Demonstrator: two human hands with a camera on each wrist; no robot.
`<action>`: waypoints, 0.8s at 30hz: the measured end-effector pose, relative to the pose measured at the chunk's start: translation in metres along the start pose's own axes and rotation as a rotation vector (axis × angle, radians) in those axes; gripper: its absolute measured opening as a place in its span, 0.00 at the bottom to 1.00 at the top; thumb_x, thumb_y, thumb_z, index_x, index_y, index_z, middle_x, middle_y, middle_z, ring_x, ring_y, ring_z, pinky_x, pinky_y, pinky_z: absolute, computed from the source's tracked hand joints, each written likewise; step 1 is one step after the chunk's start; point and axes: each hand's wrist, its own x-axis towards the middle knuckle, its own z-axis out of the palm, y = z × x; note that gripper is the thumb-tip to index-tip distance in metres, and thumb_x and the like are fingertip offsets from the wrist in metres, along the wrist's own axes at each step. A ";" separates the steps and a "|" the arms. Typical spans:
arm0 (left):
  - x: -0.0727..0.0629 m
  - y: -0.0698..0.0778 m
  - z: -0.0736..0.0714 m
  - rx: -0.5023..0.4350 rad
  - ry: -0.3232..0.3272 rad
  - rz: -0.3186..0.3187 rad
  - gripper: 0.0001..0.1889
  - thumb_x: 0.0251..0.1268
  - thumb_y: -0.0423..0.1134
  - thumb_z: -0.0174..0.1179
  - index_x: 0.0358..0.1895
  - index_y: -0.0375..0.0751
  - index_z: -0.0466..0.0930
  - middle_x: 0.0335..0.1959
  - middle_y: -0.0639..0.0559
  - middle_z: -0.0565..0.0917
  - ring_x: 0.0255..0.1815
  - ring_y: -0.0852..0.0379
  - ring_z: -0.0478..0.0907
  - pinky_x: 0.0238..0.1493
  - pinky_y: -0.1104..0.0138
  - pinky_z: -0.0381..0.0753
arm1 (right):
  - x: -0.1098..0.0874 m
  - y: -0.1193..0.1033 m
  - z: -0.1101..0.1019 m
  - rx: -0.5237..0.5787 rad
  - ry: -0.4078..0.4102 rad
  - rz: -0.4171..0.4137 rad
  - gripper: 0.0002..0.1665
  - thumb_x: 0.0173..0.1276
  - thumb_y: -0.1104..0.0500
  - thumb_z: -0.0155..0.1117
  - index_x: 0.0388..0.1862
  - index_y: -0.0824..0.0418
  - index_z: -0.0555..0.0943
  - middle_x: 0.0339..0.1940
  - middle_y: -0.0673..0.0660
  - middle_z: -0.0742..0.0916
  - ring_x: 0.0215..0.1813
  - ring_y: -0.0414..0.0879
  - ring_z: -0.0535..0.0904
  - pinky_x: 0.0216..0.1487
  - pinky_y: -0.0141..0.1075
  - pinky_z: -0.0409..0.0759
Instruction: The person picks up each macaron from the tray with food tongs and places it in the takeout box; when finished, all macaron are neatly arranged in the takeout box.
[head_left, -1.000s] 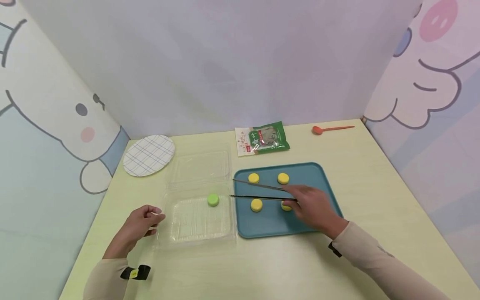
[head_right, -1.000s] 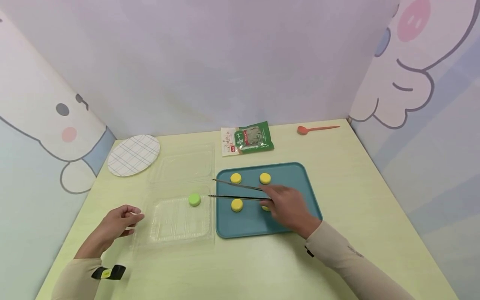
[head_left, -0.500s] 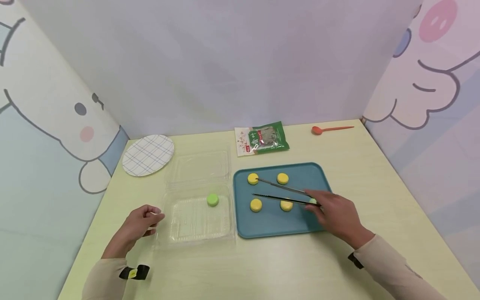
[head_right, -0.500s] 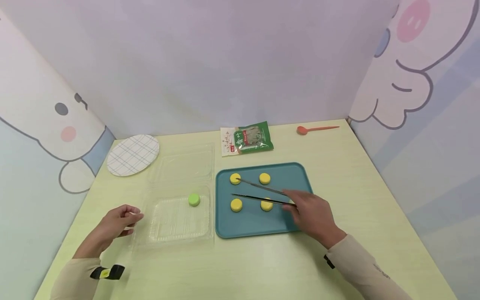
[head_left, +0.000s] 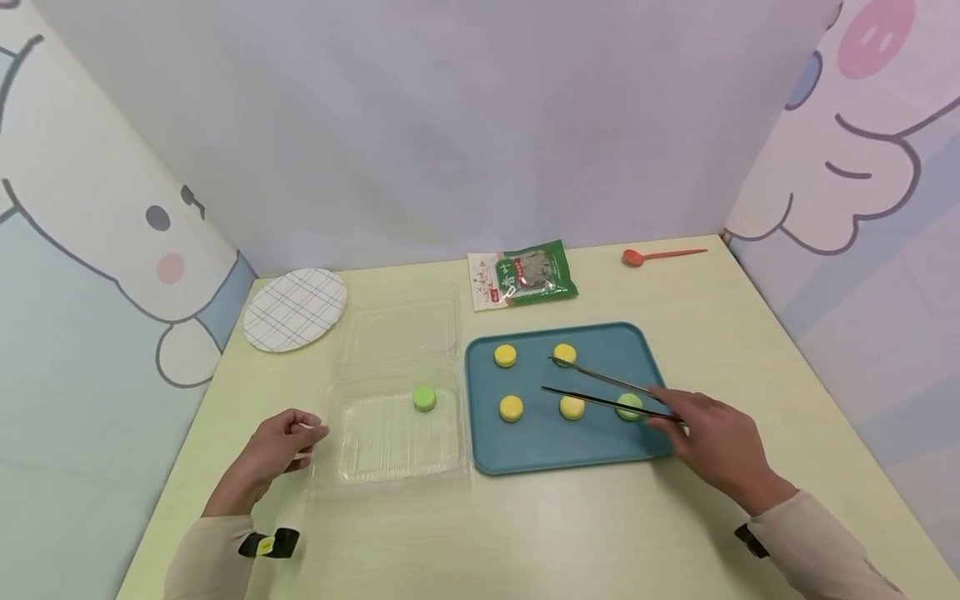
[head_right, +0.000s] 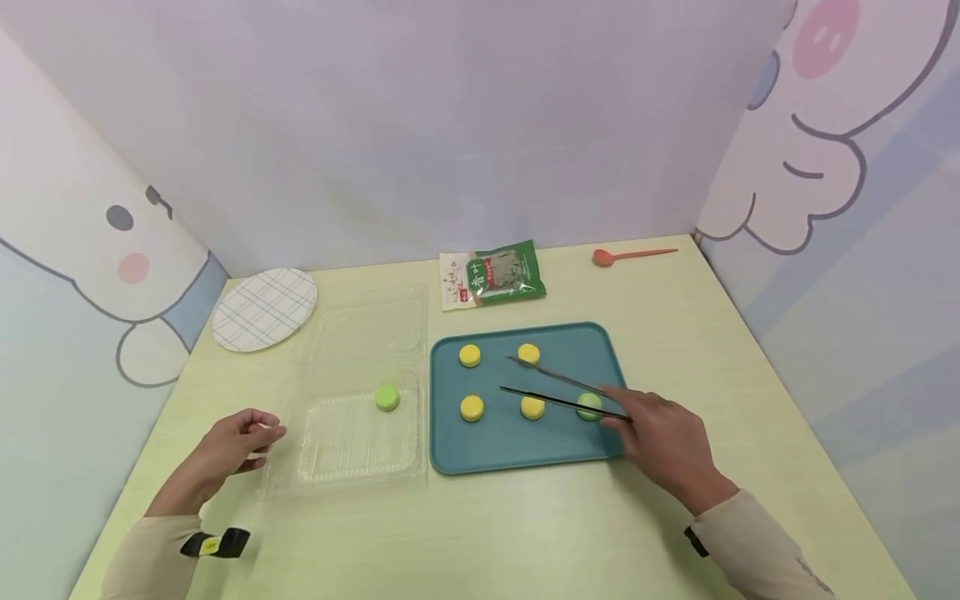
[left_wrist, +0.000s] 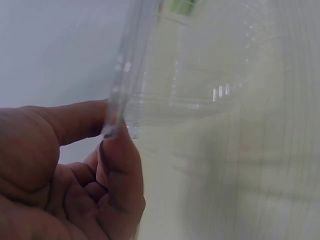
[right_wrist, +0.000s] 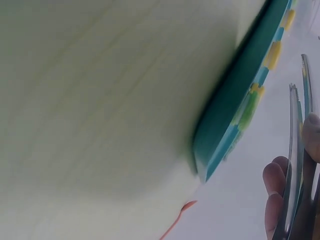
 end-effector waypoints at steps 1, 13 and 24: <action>0.000 -0.001 0.000 -0.001 0.000 -0.002 0.17 0.74 0.40 0.60 0.53 0.29 0.70 0.31 0.50 0.75 0.31 0.57 0.75 0.34 0.65 0.82 | -0.002 0.001 -0.001 0.000 -0.001 0.009 0.40 0.74 0.27 0.41 0.56 0.55 0.84 0.39 0.56 0.90 0.27 0.47 0.83 0.16 0.36 0.70; 0.002 0.000 -0.001 -0.003 -0.005 0.002 0.17 0.74 0.41 0.61 0.53 0.29 0.70 0.31 0.49 0.75 0.29 0.57 0.76 0.33 0.65 0.82 | -0.018 0.011 -0.011 -0.032 0.004 0.054 0.43 0.73 0.26 0.39 0.54 0.57 0.85 0.35 0.56 0.90 0.23 0.46 0.82 0.15 0.35 0.68; 0.001 0.002 0.000 -0.010 -0.004 -0.008 0.18 0.74 0.40 0.61 0.53 0.29 0.70 0.30 0.49 0.74 0.29 0.57 0.75 0.33 0.65 0.82 | -0.031 0.020 -0.018 -0.037 -0.029 0.089 0.38 0.71 0.28 0.50 0.54 0.57 0.85 0.36 0.57 0.90 0.23 0.46 0.82 0.15 0.35 0.67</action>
